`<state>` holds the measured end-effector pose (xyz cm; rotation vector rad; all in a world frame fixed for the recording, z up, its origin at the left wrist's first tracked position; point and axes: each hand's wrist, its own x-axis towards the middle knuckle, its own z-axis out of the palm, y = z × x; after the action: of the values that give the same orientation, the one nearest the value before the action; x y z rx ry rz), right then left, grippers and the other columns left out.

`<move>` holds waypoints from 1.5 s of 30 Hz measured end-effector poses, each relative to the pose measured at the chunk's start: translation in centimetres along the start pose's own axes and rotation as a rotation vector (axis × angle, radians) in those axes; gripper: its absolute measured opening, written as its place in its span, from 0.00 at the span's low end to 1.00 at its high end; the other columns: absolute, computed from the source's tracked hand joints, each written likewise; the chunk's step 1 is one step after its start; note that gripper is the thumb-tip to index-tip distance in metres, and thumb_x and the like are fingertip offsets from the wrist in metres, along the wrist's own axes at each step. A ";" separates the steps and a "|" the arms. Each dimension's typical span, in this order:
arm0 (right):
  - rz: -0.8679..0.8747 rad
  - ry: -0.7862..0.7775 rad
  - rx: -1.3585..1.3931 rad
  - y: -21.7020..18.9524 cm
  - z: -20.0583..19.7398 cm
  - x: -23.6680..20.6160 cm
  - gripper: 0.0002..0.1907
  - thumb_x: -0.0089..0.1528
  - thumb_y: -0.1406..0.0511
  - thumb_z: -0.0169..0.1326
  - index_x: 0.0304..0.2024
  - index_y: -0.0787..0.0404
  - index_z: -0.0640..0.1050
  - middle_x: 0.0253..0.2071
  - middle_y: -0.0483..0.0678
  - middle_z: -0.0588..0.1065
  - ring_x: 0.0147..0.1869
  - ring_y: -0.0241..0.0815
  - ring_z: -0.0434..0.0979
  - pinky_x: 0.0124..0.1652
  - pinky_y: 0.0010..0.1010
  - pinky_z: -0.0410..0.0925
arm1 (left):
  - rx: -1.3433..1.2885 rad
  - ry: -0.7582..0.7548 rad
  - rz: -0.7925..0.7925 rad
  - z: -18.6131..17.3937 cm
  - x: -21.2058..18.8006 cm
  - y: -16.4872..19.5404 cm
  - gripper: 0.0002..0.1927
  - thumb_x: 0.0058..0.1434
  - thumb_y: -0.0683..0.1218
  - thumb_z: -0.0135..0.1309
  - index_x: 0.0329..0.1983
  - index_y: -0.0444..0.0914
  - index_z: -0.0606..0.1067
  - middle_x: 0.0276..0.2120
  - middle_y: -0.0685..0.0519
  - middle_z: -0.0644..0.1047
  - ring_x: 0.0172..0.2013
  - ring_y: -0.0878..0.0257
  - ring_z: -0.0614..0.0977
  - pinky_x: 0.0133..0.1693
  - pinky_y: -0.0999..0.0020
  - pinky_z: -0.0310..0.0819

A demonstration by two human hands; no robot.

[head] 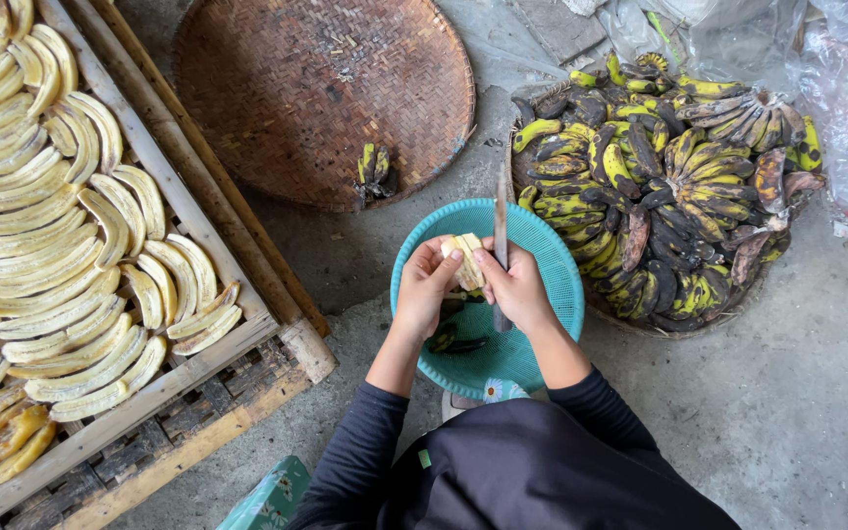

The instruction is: The person sits on the ground arranging peeled, split banana pieces in rows on slatted wooden drying trays, discards scraps into a sack, empties a collector bowl of peels into the sack, then peels whole ripe bananas with a knife over a green basin and lays the split pieces onto the trays.

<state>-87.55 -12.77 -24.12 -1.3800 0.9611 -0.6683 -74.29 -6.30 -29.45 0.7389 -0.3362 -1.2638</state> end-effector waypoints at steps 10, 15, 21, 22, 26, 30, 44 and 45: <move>-0.007 0.106 0.143 -0.8 -1.8 -0.3 0.10 0.69 0.66 0.53 0.47 0.67 0.73 0.26 0.41 0.70 0.22 0.29 0.67 0.21 0.23 0.63 | -0.236 -0.045 -0.106 -0.3 0.1 1.2 0.18 0.75 0.44 0.37 0.66 0.33 0.64 0.55 0.44 0.76 0.53 0.57 0.81 0.52 0.62 0.80; -0.277 0.056 -0.453 -1.5 -2.9 -0.2 0.10 0.73 0.66 0.54 0.50 0.69 0.76 0.36 0.43 0.76 0.39 0.33 0.74 0.39 0.25 0.69 | -0.264 0.087 -0.095 -1.6 0.9 0.8 0.20 0.75 0.43 0.37 0.68 0.34 0.63 0.55 0.43 0.76 0.54 0.56 0.81 0.51 0.63 0.81; -0.234 -0.166 -0.429 -2.0 -0.4 -2.6 0.30 0.71 0.64 0.45 0.76 0.60 0.57 0.41 0.46 0.68 0.39 0.36 0.69 0.39 0.29 0.68 | -0.400 0.067 -0.121 -3.0 1.5 0.8 0.17 0.75 0.44 0.39 0.64 0.33 0.66 0.53 0.42 0.78 0.51 0.54 0.83 0.51 0.62 0.81; -0.261 -0.203 -0.451 -2.2 0.1 -2.9 0.31 0.71 0.64 0.46 0.76 0.59 0.57 0.41 0.47 0.69 0.39 0.37 0.70 0.41 0.30 0.68 | -0.450 0.042 -0.152 -3.3 1.6 0.9 0.17 0.75 0.44 0.39 0.63 0.32 0.67 0.52 0.41 0.78 0.50 0.54 0.83 0.50 0.62 0.81; -0.510 -0.291 -0.612 -3.4 1.2 -3.6 0.33 0.70 0.64 0.50 0.76 0.57 0.58 0.47 0.53 0.72 0.44 0.46 0.74 0.45 0.35 0.70 | -0.591 0.012 -0.196 -3.6 1.6 1.6 0.16 0.77 0.44 0.42 0.59 0.28 0.70 0.50 0.40 0.79 0.48 0.54 0.84 0.53 0.62 0.81; -0.582 -0.307 -0.701 -4.5 1.4 -3.4 0.31 0.70 0.63 0.51 0.75 0.52 0.62 0.50 0.53 0.74 0.45 0.51 0.78 0.44 0.37 0.72 | -0.552 0.009 -0.152 -3.1 0.9 2.7 0.15 0.75 0.44 0.44 0.57 0.28 0.71 0.48 0.41 0.80 0.47 0.55 0.84 0.52 0.61 0.82; -0.561 -0.280 -0.786 -4.6 1.3 -3.4 0.28 0.69 0.61 0.51 0.73 0.49 0.66 0.42 0.51 0.71 0.37 0.50 0.74 0.37 0.37 0.71 | -0.420 0.083 -0.059 0.0 -0.8 4.9 0.17 0.74 0.47 0.45 0.58 0.31 0.71 0.47 0.44 0.80 0.46 0.56 0.84 0.47 0.62 0.83; -0.562 -0.278 -0.786 -4.6 1.3 -3.4 0.28 0.69 0.62 0.51 0.73 0.49 0.66 0.42 0.51 0.71 0.37 0.50 0.74 0.38 0.37 0.71 | -0.402 0.093 -0.062 0.2 -0.9 5.0 0.17 0.74 0.47 0.45 0.58 0.31 0.72 0.46 0.44 0.80 0.45 0.56 0.84 0.47 0.63 0.83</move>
<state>-87.40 -9.65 -19.12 -2.4219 0.6163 -0.4895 -71.00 -4.98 -25.87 0.4638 0.0199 -1.2990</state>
